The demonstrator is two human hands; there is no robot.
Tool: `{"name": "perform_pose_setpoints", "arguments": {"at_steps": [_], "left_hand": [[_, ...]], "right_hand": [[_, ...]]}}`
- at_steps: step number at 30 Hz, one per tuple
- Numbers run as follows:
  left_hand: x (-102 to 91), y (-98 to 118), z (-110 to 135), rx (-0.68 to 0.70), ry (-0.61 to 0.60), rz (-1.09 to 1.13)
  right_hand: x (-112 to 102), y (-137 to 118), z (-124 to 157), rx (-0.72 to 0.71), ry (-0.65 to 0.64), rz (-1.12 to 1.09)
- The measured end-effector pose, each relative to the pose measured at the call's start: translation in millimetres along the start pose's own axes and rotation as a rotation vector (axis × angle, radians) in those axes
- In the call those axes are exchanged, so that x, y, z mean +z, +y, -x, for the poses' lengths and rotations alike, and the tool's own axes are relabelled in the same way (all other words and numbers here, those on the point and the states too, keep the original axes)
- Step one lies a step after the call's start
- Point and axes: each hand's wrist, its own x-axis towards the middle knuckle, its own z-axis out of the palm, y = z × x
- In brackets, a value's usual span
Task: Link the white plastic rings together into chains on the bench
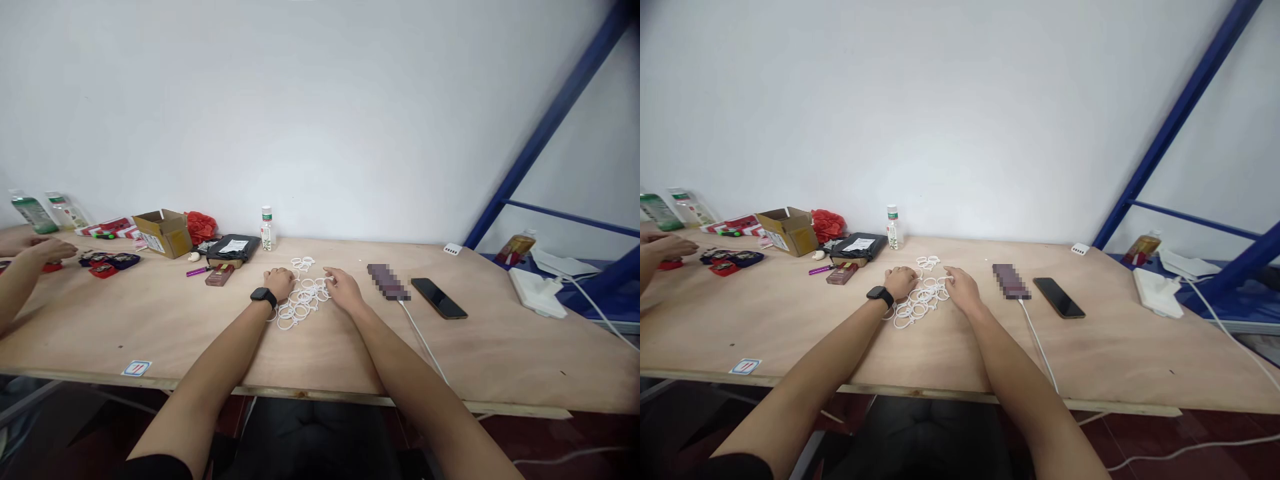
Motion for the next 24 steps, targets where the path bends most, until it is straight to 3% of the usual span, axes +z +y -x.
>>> {"name": "perform_pose_setpoints", "arguments": {"at_steps": [4,11,15,24], "left_hand": [[-8.7,6,4,0.04,0.063,0.098],[-35.8,39,27,0.335,0.051,0.389],[-36.8,48,31,0.354,0.059,0.396],[-30.7,44,30,0.372,0.048,0.326]], "right_hand": [[-1,-5,2,-0.06,0.048,-0.04],[-3,-25,6,-0.263,0.0,-0.17],[-2,-24,7,-0.25,-0.027,-0.185],[-1,-19,4,-0.236,-0.083,-0.189]]}}
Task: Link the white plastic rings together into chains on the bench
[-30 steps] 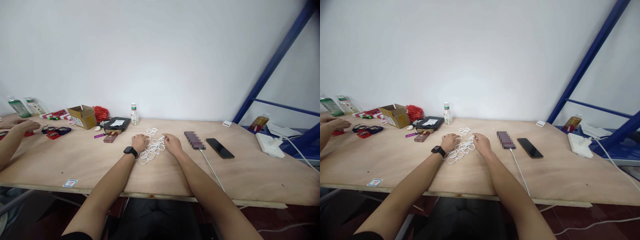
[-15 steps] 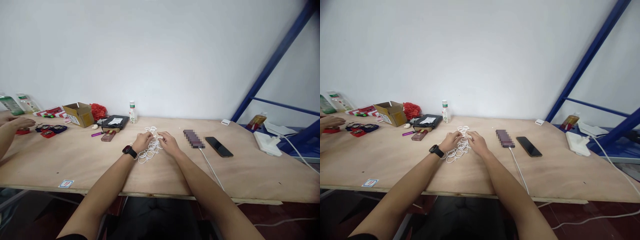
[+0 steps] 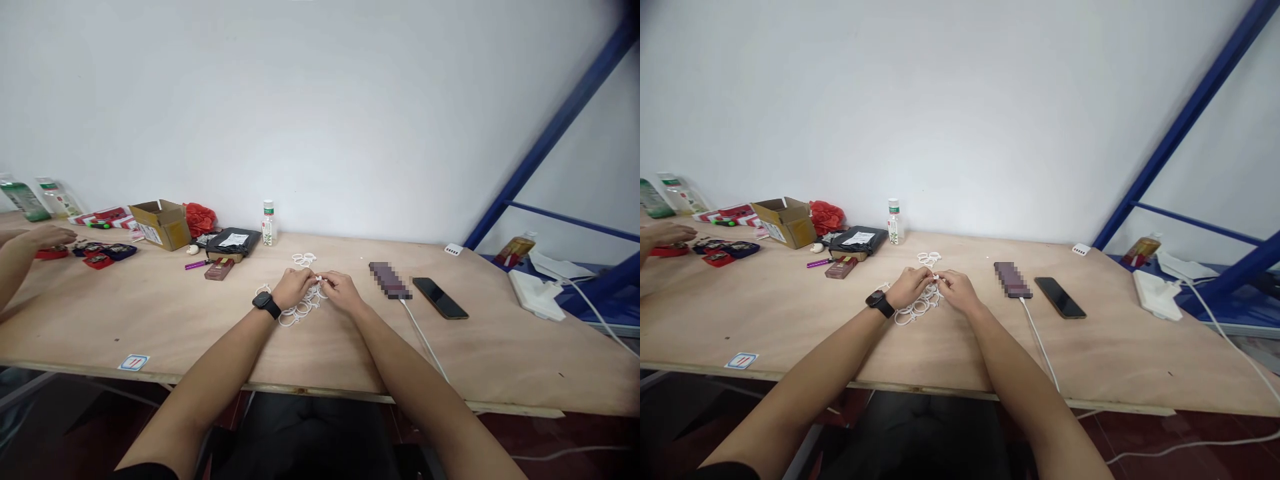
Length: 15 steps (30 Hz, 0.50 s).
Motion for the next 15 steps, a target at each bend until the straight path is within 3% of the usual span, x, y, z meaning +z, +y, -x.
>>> {"name": "perform_pose_setpoints", "arguments": {"at_steps": [10,15], "left_hand": [[3.0,-3.7,-0.3,-0.002,-0.018,-0.047],[3.5,-0.7,0.0,0.015,-0.039,-0.08]], "right_hand": [[0.0,-2.8,-1.0,0.006,-0.018,0.041],[4.1,-5.5,-3.1,0.058,0.034,0.042]]}}
